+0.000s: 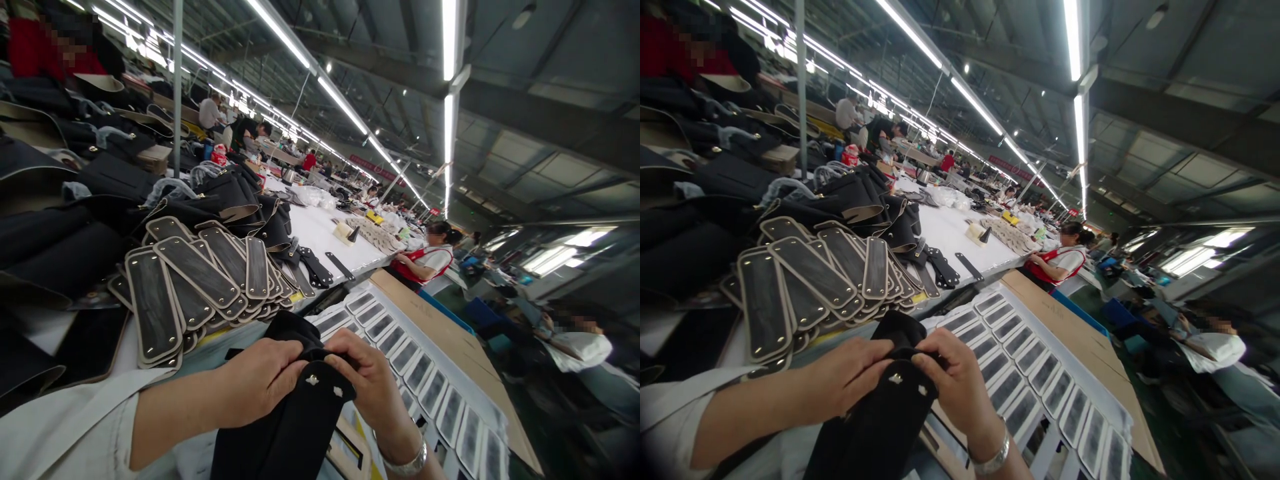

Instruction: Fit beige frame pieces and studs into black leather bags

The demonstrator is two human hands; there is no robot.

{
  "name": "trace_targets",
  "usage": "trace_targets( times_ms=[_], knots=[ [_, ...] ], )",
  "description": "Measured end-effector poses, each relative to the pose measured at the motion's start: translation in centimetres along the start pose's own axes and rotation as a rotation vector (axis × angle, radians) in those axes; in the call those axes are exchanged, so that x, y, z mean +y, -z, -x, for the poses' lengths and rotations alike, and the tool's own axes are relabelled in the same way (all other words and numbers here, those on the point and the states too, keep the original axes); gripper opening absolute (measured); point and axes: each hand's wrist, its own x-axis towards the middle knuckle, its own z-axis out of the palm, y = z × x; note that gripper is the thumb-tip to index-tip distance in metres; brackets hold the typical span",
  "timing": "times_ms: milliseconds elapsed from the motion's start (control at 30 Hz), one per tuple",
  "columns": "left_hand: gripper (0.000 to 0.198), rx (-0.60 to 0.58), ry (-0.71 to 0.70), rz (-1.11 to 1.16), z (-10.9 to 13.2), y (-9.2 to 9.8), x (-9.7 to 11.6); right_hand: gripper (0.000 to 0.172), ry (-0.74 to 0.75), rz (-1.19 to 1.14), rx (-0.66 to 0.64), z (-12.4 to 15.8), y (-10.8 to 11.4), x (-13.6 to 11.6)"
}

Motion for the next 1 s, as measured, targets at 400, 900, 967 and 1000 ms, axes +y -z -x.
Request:
trace_targets(
  times_ms=[400,900,967,1000],
  knots=[
    [0.023,0.013,0.026,0.124,0.5,0.1,0.1,0.019,-0.014,0.005,0.004,0.2,-0.4,0.3],
    [0.017,-0.068,0.055,0.251,0.9,1.0,0.2,0.016,-0.010,-0.039,0.007,0.2,-0.4,0.2],
    [0.017,-0.063,0.068,0.279,0.9,0.8,0.1,0.015,-0.012,-0.043,0.010,0.2,-0.5,0.2],
    [0.017,-0.064,0.070,0.293,0.9,0.8,0.0,0.015,-0.015,-0.044,0.009,0.3,-0.5,0.2]
  ],
)
